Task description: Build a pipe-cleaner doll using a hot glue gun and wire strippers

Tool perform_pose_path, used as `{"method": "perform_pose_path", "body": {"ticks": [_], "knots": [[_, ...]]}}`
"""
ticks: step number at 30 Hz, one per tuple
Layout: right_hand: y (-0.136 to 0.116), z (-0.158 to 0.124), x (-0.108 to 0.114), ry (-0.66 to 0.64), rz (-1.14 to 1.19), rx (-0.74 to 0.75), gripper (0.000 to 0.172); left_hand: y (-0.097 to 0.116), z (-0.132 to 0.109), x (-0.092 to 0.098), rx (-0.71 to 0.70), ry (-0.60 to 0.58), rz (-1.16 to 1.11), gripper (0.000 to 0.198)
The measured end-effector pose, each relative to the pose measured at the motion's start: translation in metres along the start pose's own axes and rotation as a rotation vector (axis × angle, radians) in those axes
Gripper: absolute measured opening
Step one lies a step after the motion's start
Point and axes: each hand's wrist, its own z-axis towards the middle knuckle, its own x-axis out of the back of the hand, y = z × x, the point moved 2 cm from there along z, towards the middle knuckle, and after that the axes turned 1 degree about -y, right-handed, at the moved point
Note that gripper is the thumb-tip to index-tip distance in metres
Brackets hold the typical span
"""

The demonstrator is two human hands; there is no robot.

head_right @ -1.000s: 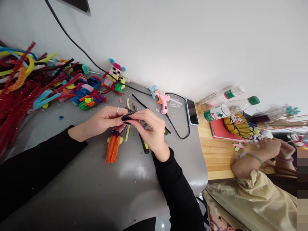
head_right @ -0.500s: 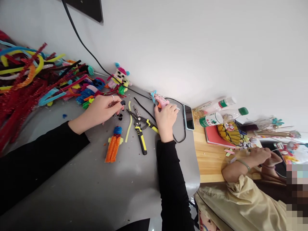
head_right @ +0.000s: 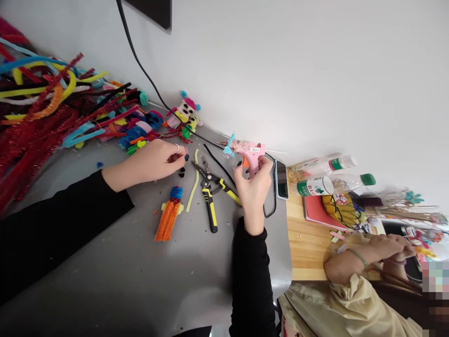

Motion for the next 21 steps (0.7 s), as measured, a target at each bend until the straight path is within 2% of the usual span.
{"method": "perform_pose_path", "body": {"ticks": [6,11,15,21], "knots": [[-0.01,-0.011,0.005,-0.073,0.106,0.301,0.039,-0.002,0.001,0.006,0.078,-0.163,-0.06,0.033],[-0.017,-0.016,0.008,-0.126,-0.024,0.569,0.031,-0.006,0.003,0.005,0.088,-0.162,-0.09,0.037],[-0.019,-0.017,0.008,-0.124,-0.009,0.598,0.033,-0.008,0.005,0.003,0.074,-0.171,-0.038,0.034],[-0.027,-0.021,0.005,-0.193,0.031,0.606,0.034,-0.011,0.009,-0.002,0.036,-0.142,-0.037,0.026]]}}
